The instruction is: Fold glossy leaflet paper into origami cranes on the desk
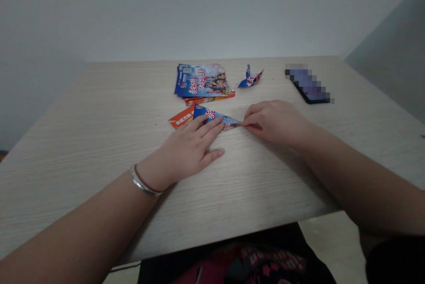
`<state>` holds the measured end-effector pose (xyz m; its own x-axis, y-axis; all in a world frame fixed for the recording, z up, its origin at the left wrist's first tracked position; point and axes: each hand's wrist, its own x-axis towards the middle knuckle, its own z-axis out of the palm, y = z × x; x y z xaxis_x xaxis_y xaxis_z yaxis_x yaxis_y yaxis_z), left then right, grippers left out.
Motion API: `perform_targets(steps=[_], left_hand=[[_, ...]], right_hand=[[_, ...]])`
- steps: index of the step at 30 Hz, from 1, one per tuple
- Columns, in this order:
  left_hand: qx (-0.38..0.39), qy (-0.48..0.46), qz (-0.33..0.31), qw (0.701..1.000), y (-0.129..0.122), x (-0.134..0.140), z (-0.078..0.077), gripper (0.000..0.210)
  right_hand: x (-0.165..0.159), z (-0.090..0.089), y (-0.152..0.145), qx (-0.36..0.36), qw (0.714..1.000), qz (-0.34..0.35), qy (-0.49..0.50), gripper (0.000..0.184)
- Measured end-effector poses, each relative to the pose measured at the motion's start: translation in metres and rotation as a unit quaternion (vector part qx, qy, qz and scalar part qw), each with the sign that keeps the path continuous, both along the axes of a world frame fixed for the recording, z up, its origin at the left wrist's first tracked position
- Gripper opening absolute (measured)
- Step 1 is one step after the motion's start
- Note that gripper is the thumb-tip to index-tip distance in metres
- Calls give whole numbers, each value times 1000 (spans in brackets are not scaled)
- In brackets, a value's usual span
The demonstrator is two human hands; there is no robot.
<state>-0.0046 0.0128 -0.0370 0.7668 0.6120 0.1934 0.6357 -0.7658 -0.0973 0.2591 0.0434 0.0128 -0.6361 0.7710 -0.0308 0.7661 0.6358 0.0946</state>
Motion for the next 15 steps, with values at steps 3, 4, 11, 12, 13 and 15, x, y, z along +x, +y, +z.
perform_targets(steps=[3, 4, 11, 12, 13, 15], left_hand=[[3, 8, -1, 1000, 0, 1, 1, 77], [5, 9, -2, 1000, 0, 2, 1, 77], [-1, 4, -2, 1000, 0, 4, 3, 75], [-5, 4, -2, 1000, 0, 4, 3, 75], [-9, 4, -1, 1000, 0, 4, 4, 75], [-15, 3, 1, 1000, 0, 4, 5, 73]], right_hand=[[1, 0, 2, -7, 1000, 2, 4, 28], [1, 0, 2, -10, 1000, 1, 6, 28], [1, 2, 2, -13, 1000, -13, 8, 28], [1, 2, 2, -11, 1000, -13, 7, 28], [1, 2, 2, -9, 1000, -14, 8, 28], [1, 2, 3, -7, 1000, -14, 7, 28]])
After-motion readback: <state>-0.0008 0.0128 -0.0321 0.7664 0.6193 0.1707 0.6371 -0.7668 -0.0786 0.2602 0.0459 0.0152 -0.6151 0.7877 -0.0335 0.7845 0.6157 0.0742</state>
